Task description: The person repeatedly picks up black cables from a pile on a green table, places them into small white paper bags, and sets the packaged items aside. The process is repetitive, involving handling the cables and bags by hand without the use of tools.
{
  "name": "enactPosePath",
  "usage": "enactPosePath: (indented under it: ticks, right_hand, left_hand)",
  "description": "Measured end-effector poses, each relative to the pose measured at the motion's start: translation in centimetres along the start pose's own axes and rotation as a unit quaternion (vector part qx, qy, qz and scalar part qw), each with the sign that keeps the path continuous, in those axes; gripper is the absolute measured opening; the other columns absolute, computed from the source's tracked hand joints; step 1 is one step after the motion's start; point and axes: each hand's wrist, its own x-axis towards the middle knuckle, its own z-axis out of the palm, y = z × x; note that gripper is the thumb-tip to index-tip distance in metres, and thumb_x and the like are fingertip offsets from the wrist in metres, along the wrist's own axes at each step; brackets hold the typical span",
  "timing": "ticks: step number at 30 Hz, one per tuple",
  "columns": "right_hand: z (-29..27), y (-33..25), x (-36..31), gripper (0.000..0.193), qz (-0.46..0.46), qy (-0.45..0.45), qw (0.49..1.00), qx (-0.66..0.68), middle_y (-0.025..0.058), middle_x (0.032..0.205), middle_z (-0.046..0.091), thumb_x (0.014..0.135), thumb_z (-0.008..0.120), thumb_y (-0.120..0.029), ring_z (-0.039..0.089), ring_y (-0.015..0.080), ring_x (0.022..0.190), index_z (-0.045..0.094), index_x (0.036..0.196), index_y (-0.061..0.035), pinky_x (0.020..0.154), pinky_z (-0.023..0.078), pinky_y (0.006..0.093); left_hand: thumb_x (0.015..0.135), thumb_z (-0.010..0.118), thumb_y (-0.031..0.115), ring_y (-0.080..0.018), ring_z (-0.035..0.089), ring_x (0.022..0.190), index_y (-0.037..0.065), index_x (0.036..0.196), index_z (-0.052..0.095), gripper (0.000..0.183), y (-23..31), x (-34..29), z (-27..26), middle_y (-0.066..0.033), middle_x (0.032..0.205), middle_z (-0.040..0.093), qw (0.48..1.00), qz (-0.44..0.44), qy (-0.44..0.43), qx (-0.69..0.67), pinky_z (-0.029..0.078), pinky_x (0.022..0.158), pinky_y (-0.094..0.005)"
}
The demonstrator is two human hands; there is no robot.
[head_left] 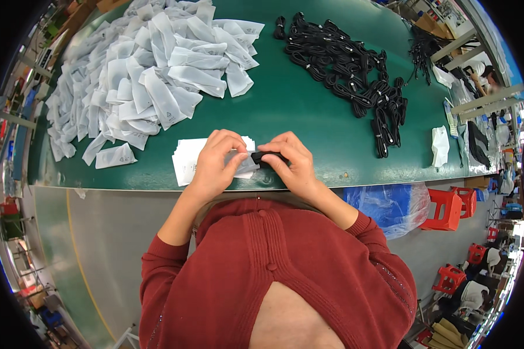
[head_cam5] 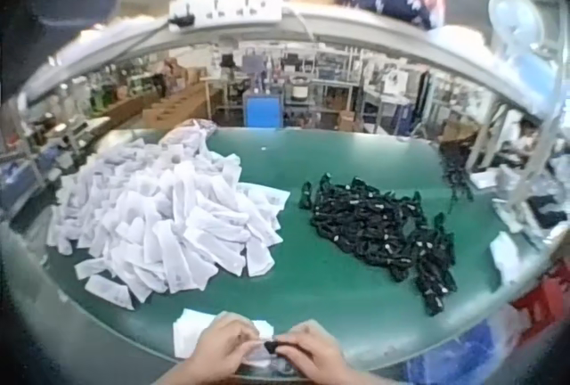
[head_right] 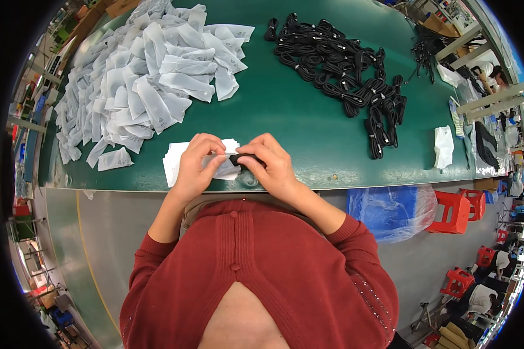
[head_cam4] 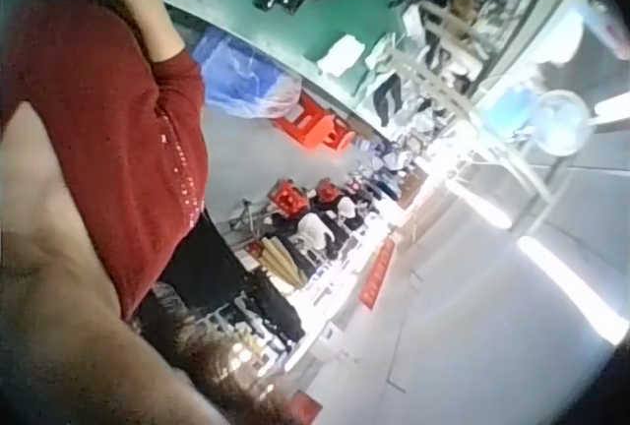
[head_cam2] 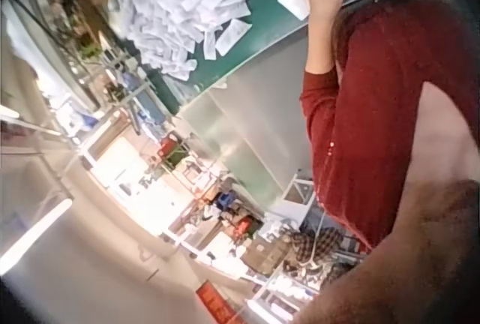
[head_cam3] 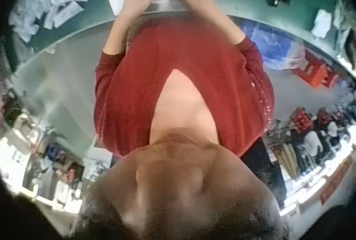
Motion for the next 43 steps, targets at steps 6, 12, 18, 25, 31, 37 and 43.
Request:
enactPosePath:
  ticks: [6,12,18,25,31,37,43]
  right_hand:
    - [-0.2,-0.1,2.6,0.036,-0.141,-0.019,0.984,0.107,0.0122,0.109,0.058,0.082,0.072,0.000,0.060,0.0229,0.093,0.071,0.116,-0.0084,0.075,0.051,0.0314]
    - [-4.9,2.8,5.8,0.030,-0.160,0.129,0.950,-0.233,0.0147,0.106,0.060,0.077,0.070,0.000,0.060,0.0313,0.097,0.069,0.106,-0.0089,0.080,0.052,0.0385]
    - [-13.9,12.3,3.5,0.034,0.068,0.115,0.763,-0.633,0.0088,0.111,0.059,0.079,0.074,-0.016,0.054,0.0296,0.107,0.066,0.111,-0.0112,0.090,0.041,0.0495]
    - [-10.6,8.4,2.7,0.022,0.070,0.130,0.912,-0.382,0.0148,0.091,0.059,0.090,0.065,-0.015,0.062,0.0345,0.079,0.066,0.110,-0.0056,0.068,0.050,0.0405]
    - [-4.6,3.3,1.4,0.033,0.042,0.003,0.991,-0.131,0.0135,0.087,0.060,0.087,0.069,-0.008,0.060,0.0284,0.074,0.065,0.119,-0.0030,0.066,0.049,0.0354]
    - [-2.8,1.7,0.1,0.037,-0.016,-0.035,0.993,-0.115,0.0104,0.086,0.058,0.086,0.071,-0.008,0.059,0.0271,0.068,0.065,0.122,-0.0068,0.061,0.049,0.0372]
    - [-2.8,1.5,-0.4,0.037,-0.031,-0.050,0.988,-0.145,0.0087,0.084,0.055,0.086,0.071,-0.010,0.057,0.0247,0.065,0.065,0.123,-0.0095,0.059,0.048,0.0370]
  left_hand:
    - [0.089,0.062,0.005,-0.0129,0.053,0.089,0.002,0.088,0.058,0.006,-0.3,1.7,-2.2,-0.0061,0.102,0.059,0.980,-0.083,-0.021,-0.179,0.043,0.080,-0.0261]
    - [0.097,0.063,0.018,-0.0200,0.062,0.104,0.001,0.107,0.062,0.020,-2.4,6.3,-8.1,-0.0111,0.112,0.065,0.876,-0.087,0.064,-0.470,0.049,0.092,-0.0338]
    - [0.098,0.059,0.014,-0.0144,0.059,0.105,0.000,0.117,0.060,0.024,-0.8,7.5,-10.7,-0.0088,0.118,0.063,0.934,-0.001,0.353,0.051,0.046,0.093,-0.0305]
    - [0.080,0.074,0.004,-0.0225,0.059,0.079,0.002,0.097,0.066,0.019,-2.0,-0.4,0.5,-0.0091,0.092,0.062,0.996,-0.002,-0.004,0.086,0.049,0.068,-0.0326]
    - [0.080,0.073,0.004,-0.0243,0.060,0.075,0.001,0.089,0.064,0.014,-3.1,-1.7,3.0,-0.0101,0.084,0.060,0.986,-0.008,0.021,0.167,0.048,0.066,-0.0345]
    - [0.081,0.071,0.004,-0.0243,0.059,0.072,0.002,0.087,0.063,0.010,-2.6,-1.8,2.3,-0.0097,0.083,0.060,0.991,-0.120,0.039,0.039,0.048,0.064,-0.0347]
    - [0.084,0.074,0.013,-0.0202,0.060,0.085,0.008,0.097,0.066,0.016,-1.9,-1.9,2.6,-0.0052,0.095,0.064,0.973,-0.017,0.001,0.229,0.047,0.080,-0.0400]
